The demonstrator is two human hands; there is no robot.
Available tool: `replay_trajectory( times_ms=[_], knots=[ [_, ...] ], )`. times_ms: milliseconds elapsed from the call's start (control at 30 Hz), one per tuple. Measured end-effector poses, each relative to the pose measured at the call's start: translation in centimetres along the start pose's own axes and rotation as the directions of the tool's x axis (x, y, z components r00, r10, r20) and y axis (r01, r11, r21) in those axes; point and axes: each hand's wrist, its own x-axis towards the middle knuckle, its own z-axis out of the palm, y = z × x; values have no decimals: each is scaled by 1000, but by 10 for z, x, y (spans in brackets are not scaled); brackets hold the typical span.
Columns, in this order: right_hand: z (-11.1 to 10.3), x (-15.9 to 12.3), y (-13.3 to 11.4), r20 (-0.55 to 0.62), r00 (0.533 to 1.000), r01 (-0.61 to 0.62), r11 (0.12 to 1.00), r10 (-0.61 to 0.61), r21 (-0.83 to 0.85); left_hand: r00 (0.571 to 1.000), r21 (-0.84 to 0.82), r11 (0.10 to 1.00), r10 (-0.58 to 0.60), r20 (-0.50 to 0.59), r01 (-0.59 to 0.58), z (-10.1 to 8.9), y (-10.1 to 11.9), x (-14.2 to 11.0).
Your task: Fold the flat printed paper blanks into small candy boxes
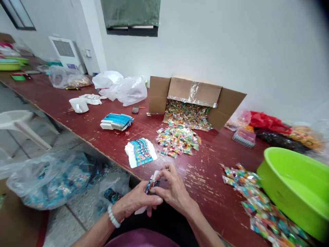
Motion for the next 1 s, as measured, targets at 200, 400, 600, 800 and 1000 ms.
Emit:
replay_trajectory(
  times_ms=[200,400,600,800,1000],
  knots=[
    [2,-1,-8,-16,999,29,994,-31,-105,1000,30,999,-12,25,12,0,3,1],
    [-11,-8,-11,148,989,-7,992,-11,126,999,34,998,-53,0,53,4,-1,-1],
    [-19,-12,-11,387,918,-210,937,90,279,995,123,988,-96,2,95,7,-5,1],
    [-26,-14,-9,462,887,-74,988,3,136,999,319,948,-7,-32,17,8,-11,0],
    [-29,-21,-15,434,900,42,999,-37,-2,993,516,852,114,-29,-83,-1,-4,1]
  ],
)
